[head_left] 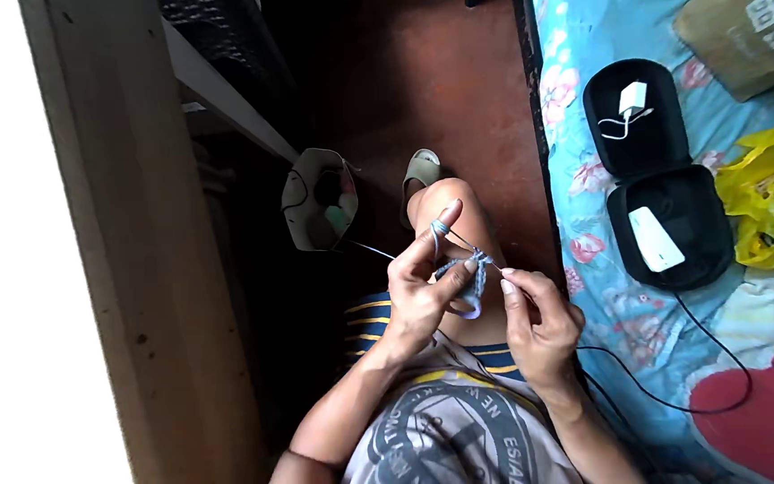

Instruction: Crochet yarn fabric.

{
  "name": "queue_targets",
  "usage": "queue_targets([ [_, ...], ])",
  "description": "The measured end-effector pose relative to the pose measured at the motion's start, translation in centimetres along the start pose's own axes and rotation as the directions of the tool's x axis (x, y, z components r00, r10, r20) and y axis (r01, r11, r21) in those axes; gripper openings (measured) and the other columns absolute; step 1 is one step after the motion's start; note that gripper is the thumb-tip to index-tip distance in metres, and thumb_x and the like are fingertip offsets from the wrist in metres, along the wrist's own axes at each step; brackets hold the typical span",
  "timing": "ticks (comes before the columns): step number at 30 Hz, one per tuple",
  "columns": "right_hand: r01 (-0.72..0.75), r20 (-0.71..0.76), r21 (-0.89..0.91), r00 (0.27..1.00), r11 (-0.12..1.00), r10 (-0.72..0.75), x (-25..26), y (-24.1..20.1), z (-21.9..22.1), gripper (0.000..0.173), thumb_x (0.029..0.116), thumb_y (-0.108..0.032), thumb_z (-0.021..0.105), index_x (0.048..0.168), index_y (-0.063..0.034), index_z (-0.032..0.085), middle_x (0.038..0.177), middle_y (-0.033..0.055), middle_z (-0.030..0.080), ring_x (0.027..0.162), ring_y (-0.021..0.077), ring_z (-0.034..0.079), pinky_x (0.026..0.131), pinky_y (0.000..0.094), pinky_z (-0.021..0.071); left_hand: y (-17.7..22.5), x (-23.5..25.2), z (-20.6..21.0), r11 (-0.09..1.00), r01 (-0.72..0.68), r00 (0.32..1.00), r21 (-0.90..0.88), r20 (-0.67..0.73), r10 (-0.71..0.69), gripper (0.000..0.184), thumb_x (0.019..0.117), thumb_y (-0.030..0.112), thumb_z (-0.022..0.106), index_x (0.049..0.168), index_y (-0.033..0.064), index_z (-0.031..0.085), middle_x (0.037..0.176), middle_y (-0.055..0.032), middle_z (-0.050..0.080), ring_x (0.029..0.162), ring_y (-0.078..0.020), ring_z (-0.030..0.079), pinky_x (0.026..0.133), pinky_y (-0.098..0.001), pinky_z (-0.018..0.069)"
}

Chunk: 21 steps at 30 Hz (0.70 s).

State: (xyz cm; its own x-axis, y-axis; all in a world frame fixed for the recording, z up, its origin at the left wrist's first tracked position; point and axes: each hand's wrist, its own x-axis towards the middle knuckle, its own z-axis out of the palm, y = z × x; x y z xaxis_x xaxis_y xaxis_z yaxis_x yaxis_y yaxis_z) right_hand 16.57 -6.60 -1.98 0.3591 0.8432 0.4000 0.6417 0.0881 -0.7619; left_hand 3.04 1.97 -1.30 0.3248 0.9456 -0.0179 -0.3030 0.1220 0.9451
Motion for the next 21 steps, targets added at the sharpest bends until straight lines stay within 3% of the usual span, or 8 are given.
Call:
queue_targets([
  [3, 0.123, -0.041, -0.164, 0.991, 0.979, -0.131, -0.1, 0.2, 0.2, 0.018, 0.0989, -0.004, 0.059, 0.098, 0.0022, 0.076, 0.08, 0.0132, 0.069, 0.074, 0.0103, 0.066, 0.069, 0.0169, 0.0523, 0.2, 0.3, -0.3, 0.998, 0.022, 1.0, -0.055, 0.023, -0.021, 0.059, 0.0845, -0.013, 0.065, 0.142, 0.0012, 0.058, 0.09, -0.0023, 0.076, 0.074, -0.0078, 0.07, 0.071, -0.0253, 0.0598],
  [8, 0.196, -0.005, -0.203, 0.98, 0.959, -0.201, 0.0, 0.6, -0.3, 0.018, 0.0982, -0.002, 0.059, 0.097, 0.0008, 0.076, 0.08, 0.0137, 0.071, 0.073, 0.0136, 0.067, 0.068, 0.0199, 0.0535, 0.5, 0.8, -1.4, 0.99, 0.094, 0.992, -0.109, 0.091, -0.084, 0.051, 0.0879, -0.012, 0.061, 0.138, -0.0005, 0.061, 0.085, -0.0042, 0.074, 0.067, -0.0066, 0.066, 0.062, -0.0216, 0.0567],
  [14, 0.181, 0.045, -0.059, 0.983, 0.982, -0.178, -0.1, 1.0, -0.9, 0.017, 0.0991, -0.004, 0.06, 0.098, 0.0015, 0.075, 0.08, 0.0125, 0.069, 0.073, 0.0094, 0.065, 0.068, 0.0165, 0.0519, 0.6, 1.0, -2.1, 0.97, 0.179, 0.977, -0.167, 0.144, -0.155, 0.045, 0.0885, -0.01, 0.057, 0.132, -0.0009, 0.066, 0.079, -0.0027, 0.069, 0.063, -0.005, 0.062, 0.059, -0.0197, 0.054],
  [18, 0.026, 0.111, 0.18, 0.993, 0.983, -0.047, 0.0, 1.3, -1.2, 0.014, 0.0992, -0.004, 0.061, 0.101, 0.0039, 0.073, 0.085, 0.0076, 0.069, 0.077, -0.0017, 0.063, 0.072, 0.0103, 0.0521, 0.5, 1.2, -2.1, 0.945, 0.244, 0.962, -0.218, 0.18, -0.207, 0.047, 0.0882, -0.01, 0.052, 0.133, -0.0003, 0.065, 0.076, -0.0015, 0.066, 0.06, -0.0042, 0.059, 0.056, -0.0179, 0.052],
  [21, -0.047, 0.155, 0.248, 0.988, 0.968, 0.008, 0.1, 1.3, -1.3, 0.013, 0.0975, -0.003, 0.062, 0.1, 0.0045, 0.073, 0.086, 0.0057, 0.071, 0.078, -0.0028, 0.064, 0.072, 0.0108, 0.0534, 0.5, 1.2, -2.2, 0.949, 0.239, 0.961, -0.204, 0.19, -0.201, 0.049, 0.0879, -0.01, 0.051, 0.135, -0.0014, 0.062, 0.076, -0.0024, 0.065, 0.06, -0.0045, 0.059, 0.056, -0.0177, 0.0514],
])
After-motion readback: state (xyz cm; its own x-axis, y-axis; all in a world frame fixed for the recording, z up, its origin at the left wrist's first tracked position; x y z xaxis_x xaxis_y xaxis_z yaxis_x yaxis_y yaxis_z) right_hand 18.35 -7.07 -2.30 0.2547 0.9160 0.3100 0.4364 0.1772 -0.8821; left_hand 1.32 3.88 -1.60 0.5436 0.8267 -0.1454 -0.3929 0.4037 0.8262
